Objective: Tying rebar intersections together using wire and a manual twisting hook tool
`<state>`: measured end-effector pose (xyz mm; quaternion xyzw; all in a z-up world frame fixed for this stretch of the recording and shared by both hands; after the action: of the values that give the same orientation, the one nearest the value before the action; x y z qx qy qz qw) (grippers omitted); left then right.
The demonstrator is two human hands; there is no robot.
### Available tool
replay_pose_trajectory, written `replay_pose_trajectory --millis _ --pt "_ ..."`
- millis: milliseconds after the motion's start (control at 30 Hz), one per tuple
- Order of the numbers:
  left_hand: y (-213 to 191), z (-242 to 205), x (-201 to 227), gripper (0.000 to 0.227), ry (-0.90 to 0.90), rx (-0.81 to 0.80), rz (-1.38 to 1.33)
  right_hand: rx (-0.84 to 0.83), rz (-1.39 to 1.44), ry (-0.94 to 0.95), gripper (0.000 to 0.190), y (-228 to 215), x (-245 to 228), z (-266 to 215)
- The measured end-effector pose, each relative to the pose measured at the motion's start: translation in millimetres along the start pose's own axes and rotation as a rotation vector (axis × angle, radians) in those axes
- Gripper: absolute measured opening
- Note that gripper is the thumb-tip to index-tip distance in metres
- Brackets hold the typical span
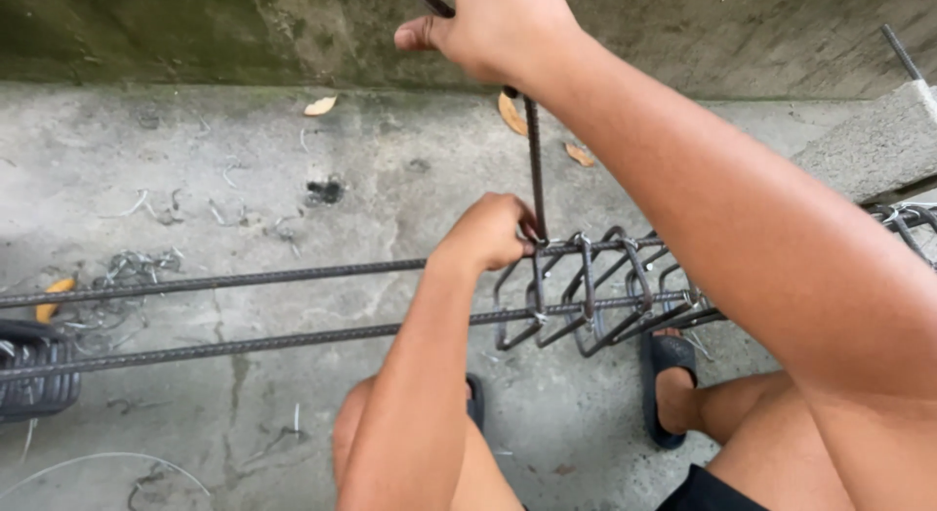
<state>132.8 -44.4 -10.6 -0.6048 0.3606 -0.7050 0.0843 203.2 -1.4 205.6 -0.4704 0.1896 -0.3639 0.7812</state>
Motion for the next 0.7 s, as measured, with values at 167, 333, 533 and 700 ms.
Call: replay_pose_trajectory --millis 167,333,533,700 --pt "1 -1 6 0.026 0.042 -0.014 -0.018 -0.073 0.114 0.088 0.031 17 21 4" --pt "-2 -5 7 0.025 0.038 0.015 0.107 -0.121 0.249 0.028 0.024 11 -2 3" --pt "-19 -5 6 0.031 0.08 0.035 -0.069 -0.102 0.529 -0.038 0.023 -29 -34 -11" --pt "-85 -49 64 0.062 0.448 -0.058 -1.101 -0.48 1.038 -0.093 0.035 -56 -48 -42"
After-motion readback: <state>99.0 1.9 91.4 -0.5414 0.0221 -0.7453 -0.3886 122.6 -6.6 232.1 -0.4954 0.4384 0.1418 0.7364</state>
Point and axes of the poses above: each hand's wrist, its own z-axis towards the middle knuckle, its own y-axis out of the palm, x = y × z, the point moved 9 cm from there along z, towards the middle knuckle, and after that the axes turned 3 degrees about -y, right-handed, at the moved point
